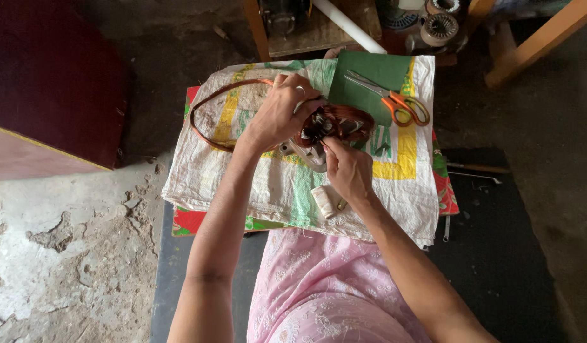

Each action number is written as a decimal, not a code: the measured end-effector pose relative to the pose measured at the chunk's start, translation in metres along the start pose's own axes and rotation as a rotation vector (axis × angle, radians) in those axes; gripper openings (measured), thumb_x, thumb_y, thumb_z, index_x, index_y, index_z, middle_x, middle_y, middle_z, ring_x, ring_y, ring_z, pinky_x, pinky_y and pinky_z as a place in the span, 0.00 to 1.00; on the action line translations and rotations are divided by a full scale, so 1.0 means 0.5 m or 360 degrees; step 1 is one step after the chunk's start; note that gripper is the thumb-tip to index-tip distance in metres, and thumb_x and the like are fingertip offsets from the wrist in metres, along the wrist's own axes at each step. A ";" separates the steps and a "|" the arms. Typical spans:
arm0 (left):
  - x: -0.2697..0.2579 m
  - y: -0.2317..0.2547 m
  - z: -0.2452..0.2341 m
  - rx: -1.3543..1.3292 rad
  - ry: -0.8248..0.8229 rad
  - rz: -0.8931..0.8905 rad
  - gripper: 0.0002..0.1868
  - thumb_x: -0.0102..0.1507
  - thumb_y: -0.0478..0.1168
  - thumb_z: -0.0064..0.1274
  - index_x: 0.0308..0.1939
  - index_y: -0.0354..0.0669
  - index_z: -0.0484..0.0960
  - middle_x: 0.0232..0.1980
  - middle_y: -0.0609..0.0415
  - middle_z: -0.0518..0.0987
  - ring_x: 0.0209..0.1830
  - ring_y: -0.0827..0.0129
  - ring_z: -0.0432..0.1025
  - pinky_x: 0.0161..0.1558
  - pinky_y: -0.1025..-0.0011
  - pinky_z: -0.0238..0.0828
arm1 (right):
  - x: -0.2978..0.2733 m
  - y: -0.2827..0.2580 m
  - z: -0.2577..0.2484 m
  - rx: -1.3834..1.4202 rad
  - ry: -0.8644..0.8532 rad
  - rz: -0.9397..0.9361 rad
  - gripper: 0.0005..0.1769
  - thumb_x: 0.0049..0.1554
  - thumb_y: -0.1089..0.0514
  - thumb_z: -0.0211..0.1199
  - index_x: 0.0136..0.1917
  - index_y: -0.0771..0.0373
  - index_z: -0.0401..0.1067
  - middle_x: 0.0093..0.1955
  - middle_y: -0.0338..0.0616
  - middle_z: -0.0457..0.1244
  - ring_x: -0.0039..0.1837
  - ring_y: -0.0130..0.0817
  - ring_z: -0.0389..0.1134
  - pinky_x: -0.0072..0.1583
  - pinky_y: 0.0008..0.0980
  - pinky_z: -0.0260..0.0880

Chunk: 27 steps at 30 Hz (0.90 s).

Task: The person winds copper wire around a motor stator core, carefully placing each turn into the slots. They use both hands to guide the wire and ensure it is seated correctly within the stator.

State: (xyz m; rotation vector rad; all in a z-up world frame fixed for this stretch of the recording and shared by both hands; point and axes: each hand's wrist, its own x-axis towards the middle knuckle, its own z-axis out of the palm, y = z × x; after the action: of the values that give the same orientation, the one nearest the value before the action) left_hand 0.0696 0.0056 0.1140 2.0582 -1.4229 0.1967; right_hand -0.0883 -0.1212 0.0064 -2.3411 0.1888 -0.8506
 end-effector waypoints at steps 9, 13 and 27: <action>0.039 0.007 0.036 0.0353 0.0052 -0.0120 0.14 0.62 0.44 0.62 0.35 0.33 0.87 0.39 0.39 0.77 0.42 0.48 0.71 0.50 0.53 0.68 | 0.008 -0.018 -0.012 -0.0013 0.0045 -0.0065 0.07 0.61 0.61 0.61 0.54 0.60 0.75 0.44 0.52 0.72 0.43 0.51 0.74 0.43 0.45 0.71; 0.041 -0.022 0.050 0.0343 -0.0059 -0.0152 0.17 0.64 0.46 0.61 0.34 0.32 0.85 0.37 0.39 0.77 0.41 0.49 0.71 0.51 0.54 0.69 | 0.003 -0.002 -0.001 -0.0017 0.0070 -0.0099 0.07 0.61 0.62 0.61 0.54 0.60 0.75 0.43 0.51 0.72 0.40 0.47 0.74 0.42 0.42 0.72; 0.066 -0.038 0.089 0.0772 -0.0507 -0.0229 0.09 0.58 0.22 0.44 0.39 0.22 0.79 0.56 0.19 0.70 0.47 0.37 0.71 0.33 0.64 0.83 | -0.009 0.036 0.036 -0.0145 0.0150 -0.0204 0.09 0.61 0.64 0.61 0.55 0.62 0.76 0.42 0.47 0.73 0.36 0.35 0.74 0.39 0.33 0.72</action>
State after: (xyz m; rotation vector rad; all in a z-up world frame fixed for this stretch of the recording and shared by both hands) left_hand 0.0900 -0.0414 0.0856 2.6770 -1.5114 0.1712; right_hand -0.0793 -0.1246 -0.0177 -2.4204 0.1197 -1.0355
